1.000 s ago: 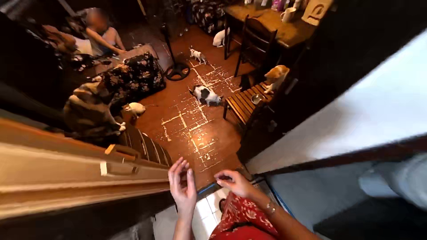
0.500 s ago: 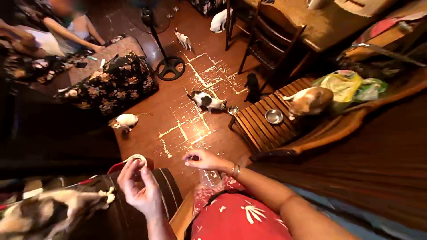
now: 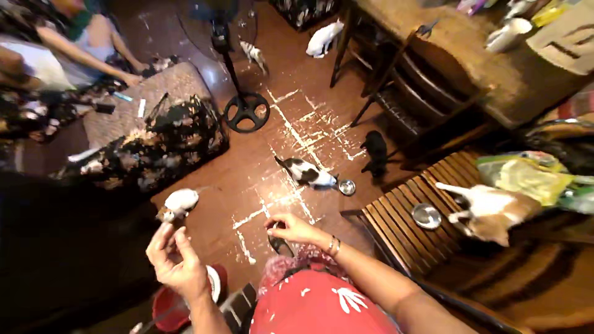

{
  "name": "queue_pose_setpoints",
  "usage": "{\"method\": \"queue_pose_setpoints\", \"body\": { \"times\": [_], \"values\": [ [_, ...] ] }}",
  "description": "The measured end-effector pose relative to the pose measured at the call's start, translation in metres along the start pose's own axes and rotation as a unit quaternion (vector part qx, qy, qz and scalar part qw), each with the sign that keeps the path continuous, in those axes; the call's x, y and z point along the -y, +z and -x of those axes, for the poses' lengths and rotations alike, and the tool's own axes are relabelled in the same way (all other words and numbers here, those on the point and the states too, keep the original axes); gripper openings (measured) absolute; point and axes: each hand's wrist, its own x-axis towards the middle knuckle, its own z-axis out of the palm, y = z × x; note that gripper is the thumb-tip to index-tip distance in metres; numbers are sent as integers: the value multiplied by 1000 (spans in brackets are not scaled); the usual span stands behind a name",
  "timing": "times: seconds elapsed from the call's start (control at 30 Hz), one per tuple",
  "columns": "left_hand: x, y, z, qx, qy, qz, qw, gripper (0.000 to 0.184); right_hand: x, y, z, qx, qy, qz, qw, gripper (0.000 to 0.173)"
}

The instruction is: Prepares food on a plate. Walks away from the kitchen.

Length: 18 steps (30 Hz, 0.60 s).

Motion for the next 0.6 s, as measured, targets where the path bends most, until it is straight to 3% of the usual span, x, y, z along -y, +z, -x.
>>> {"method": "queue_pose_setpoints", "body": {
  "times": [0.33, 0.47, 0.6],
  "values": [
    [59, 224, -179, 240, 85, 181, 950, 31, 3, -132, -174, -164, 59, -60, 983, 33],
    [96, 309, -249, 287, 130, 155, 936, 31, -5, -214, -252, -216, 83, -7, 973, 33],
    [121, 370, -327, 329, 127, 127, 927, 31, 28, -304, -321, -284, 106, 12, 953, 37]
  ]
}}
